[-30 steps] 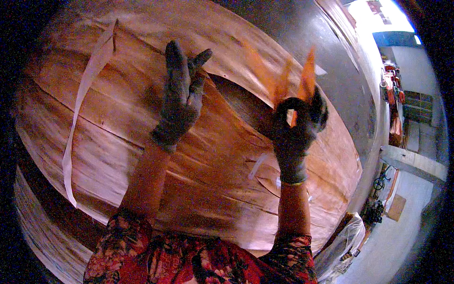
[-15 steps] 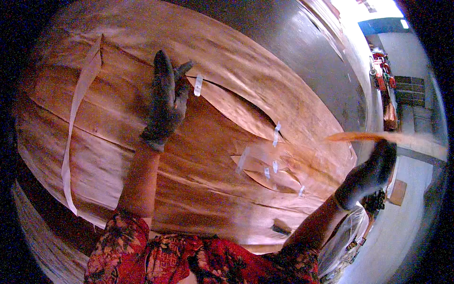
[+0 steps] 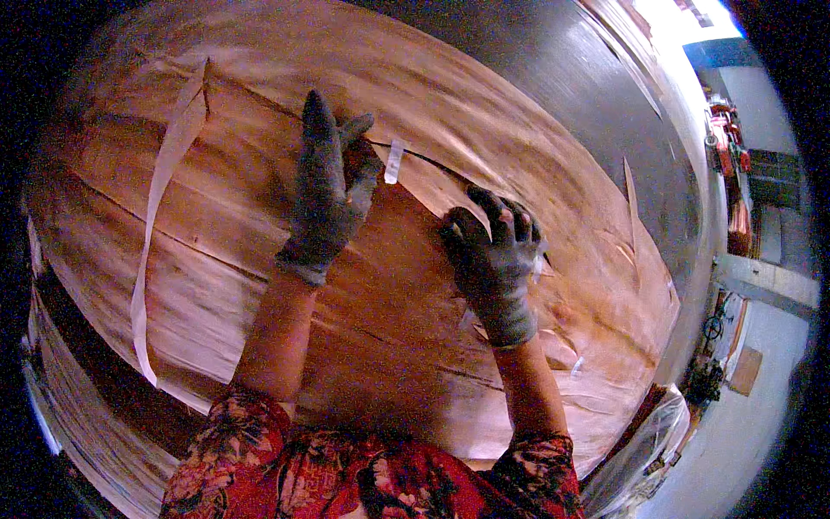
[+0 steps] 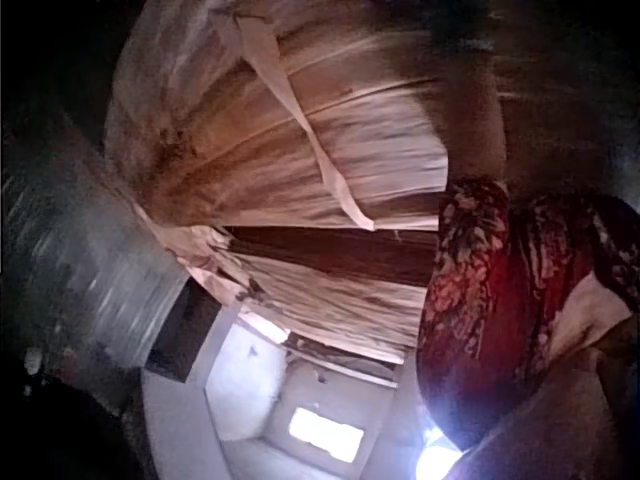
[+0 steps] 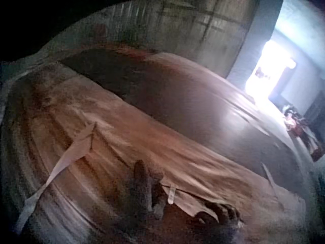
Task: The person uses a utility knife to trim and smooth the edges of thin wooden veneer sheets. They then apply small pieces of white tape to secure the veneer onto a large, curved wooden structure, pressing down to ensure adhesion. The person also lifts and adjusts the veneer sheets to align them properly.
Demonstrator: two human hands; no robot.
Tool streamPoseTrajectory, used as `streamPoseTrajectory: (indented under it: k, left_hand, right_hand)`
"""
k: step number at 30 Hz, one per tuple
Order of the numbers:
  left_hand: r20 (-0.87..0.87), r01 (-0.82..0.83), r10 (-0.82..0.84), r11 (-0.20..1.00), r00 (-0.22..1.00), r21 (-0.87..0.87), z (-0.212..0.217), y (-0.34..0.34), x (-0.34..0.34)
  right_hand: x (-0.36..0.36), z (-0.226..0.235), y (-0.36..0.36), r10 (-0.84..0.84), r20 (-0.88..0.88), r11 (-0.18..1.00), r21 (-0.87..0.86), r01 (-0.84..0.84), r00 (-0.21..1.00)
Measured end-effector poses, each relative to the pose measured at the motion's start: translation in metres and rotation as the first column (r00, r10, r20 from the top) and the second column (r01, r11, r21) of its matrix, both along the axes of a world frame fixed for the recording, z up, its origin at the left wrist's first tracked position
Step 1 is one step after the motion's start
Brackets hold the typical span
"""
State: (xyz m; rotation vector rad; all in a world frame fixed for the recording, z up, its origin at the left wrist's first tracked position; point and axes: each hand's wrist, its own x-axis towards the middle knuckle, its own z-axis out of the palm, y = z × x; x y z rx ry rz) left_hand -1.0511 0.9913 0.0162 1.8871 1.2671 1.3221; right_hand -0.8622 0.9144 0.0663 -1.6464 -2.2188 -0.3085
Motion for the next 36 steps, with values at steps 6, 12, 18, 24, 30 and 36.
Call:
streamPoseTrajectory:
  k: [6,12,18,24,30,36]
  left_hand:
    - [-0.119,-0.068,0.077,0.995,0.990,0.078,0.002,0.000,0.003]
    - [-0.155,-0.086,0.105,0.988,0.982,0.126,-0.001,-0.001,0.004]
    - [-0.284,-0.105,0.147,0.982,0.948,0.155,-0.002,0.001,0.002]
    - [-0.247,-0.114,0.140,0.987,0.959,0.118,-0.003,0.002,0.002]
    - [-0.246,-0.113,0.139,0.987,0.959,0.118,-0.003,0.002,0.001]
    - [-0.263,-0.115,0.140,0.987,0.955,0.109,0.000,0.003,0.001]
  right_hand:
    - [0.005,-0.014,0.004,0.040,-0.005,0.991,0.129,-0.039,0.999]
    - [0.008,-0.023,0.006,-0.037,-0.056,0.979,0.200,0.047,0.998]
    - [0.006,-0.022,-0.002,-0.022,-0.054,0.972,0.233,0.034,0.998]
    - [0.004,-0.023,-0.002,-0.029,-0.039,0.964,0.264,0.038,0.999]
    - [0.000,-0.028,0.004,-0.027,0.012,0.984,0.179,0.025,1.000]
    - [0.000,-0.026,0.005,-0.002,0.055,0.980,0.199,-0.009,0.998]
